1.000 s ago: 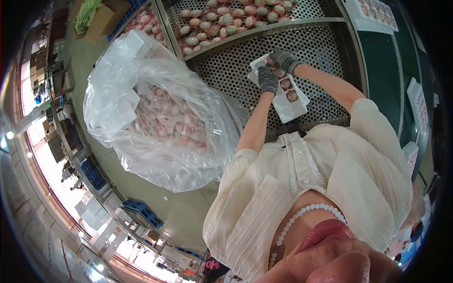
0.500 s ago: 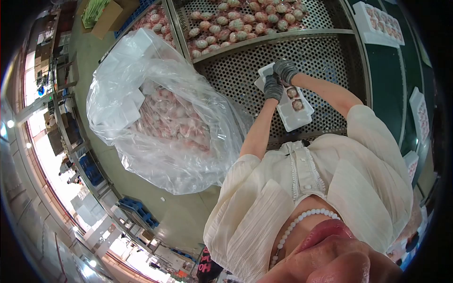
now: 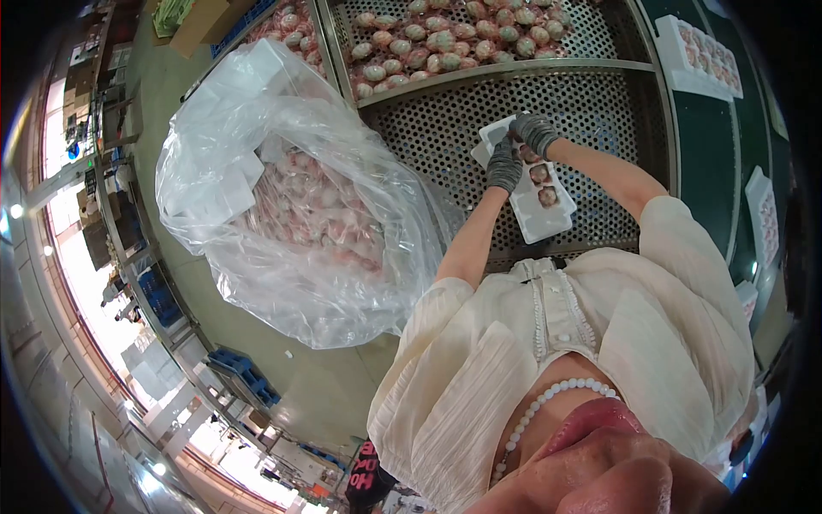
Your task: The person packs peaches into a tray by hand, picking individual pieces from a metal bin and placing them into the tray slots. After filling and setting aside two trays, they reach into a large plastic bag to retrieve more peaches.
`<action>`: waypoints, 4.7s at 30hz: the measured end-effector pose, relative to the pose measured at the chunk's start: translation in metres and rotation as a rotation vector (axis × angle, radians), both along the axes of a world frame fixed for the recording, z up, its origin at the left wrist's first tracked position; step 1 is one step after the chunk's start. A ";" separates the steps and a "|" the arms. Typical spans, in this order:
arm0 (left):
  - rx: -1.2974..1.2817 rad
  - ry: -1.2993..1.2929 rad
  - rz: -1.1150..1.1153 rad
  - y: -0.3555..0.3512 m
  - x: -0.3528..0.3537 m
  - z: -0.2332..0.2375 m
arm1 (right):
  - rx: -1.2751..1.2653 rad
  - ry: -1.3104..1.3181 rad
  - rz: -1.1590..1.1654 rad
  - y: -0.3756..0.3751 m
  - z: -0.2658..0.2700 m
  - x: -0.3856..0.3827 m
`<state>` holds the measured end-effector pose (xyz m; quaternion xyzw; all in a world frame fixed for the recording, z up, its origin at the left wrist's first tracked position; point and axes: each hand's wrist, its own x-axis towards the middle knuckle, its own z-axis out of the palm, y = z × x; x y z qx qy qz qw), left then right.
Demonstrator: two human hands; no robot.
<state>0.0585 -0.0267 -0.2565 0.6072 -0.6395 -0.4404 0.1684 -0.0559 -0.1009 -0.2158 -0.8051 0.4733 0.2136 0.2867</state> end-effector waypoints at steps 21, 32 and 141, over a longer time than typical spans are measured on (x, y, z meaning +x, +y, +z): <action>-0.184 0.087 0.176 0.047 0.015 -0.013 | -0.221 -0.443 -0.273 -0.022 -0.017 -0.010; -0.169 0.177 0.256 0.041 0.022 -0.019 | -0.321 -0.067 -0.439 -0.164 0.009 0.088; -0.517 -0.511 0.036 0.060 0.041 -0.048 | -0.390 -0.397 -0.379 -0.106 0.018 0.043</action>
